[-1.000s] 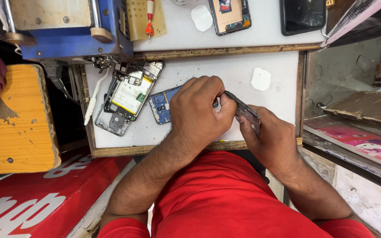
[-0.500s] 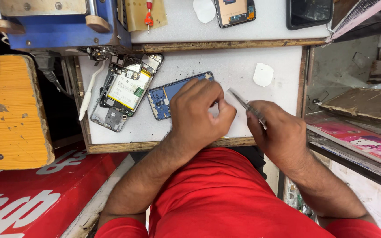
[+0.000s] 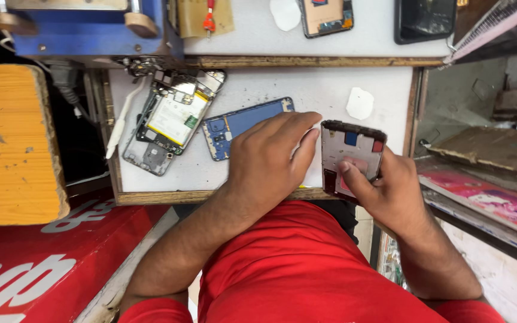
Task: The person disassembles a smartphone by prying open the back cover with a metal tool. They remove the back cover, set it aside, and handle the internal components while working at a cluttered repair bench.
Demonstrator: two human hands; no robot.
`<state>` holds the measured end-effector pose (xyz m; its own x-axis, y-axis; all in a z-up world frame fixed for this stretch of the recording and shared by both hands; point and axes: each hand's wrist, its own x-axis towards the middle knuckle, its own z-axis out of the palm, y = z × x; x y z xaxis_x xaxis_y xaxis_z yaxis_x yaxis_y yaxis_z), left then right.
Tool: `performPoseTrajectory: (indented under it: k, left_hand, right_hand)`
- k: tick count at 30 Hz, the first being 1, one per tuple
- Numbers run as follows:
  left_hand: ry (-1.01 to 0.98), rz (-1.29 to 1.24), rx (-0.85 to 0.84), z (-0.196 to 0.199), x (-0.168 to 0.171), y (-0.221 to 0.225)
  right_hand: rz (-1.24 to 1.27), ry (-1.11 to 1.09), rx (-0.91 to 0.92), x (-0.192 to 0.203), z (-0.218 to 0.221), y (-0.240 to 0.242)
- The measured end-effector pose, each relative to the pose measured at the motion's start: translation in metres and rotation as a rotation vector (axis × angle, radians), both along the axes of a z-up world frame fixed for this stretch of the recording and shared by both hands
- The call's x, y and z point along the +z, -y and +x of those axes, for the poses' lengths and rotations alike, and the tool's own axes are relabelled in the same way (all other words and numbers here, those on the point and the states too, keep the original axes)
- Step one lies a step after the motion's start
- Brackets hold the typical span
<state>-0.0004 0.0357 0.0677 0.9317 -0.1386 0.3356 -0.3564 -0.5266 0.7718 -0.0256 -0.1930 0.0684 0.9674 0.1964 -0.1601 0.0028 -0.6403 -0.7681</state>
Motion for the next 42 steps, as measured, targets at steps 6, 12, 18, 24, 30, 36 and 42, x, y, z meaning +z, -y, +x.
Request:
performPoseTrajectory:
  k: [6,12,18,24,30,36,42]
  left_hand:
    - [0.066,0.151,0.043,0.011,-0.001,0.007]
    - [0.200,0.201,0.106,0.013,-0.015,0.006]
    - [0.146,0.031,-0.133,-0.012,-0.015,0.007]
    - [-0.026,0.006,-0.400,-0.042,-0.020,0.008]
    - [-0.632,-0.596,-0.244,-0.041,-0.039,0.006]
    - [-0.719,-0.928,-0.188,-0.045,-0.051,-0.001]
    - [-0.602,-0.692,-0.161,-0.048,-0.044,-0.006]
  right_hand:
    - [-0.337,0.135,0.065,0.005,-0.002,-0.017]
    - [-0.399,0.207,0.109,-0.009,-0.003,-0.020]
    - [-0.091,0.177,-0.033,-0.019,0.004,0.001]
    - [0.361,-0.115,-0.149,-0.035,-0.002,0.021]
    - [0.458,-0.155,-0.102,-0.040,-0.012,-0.011]
    - [0.530,-0.258,-0.171,-0.020,0.003,-0.009]
    - [0.504,-0.059,-0.193,-0.006,0.015,0.005]
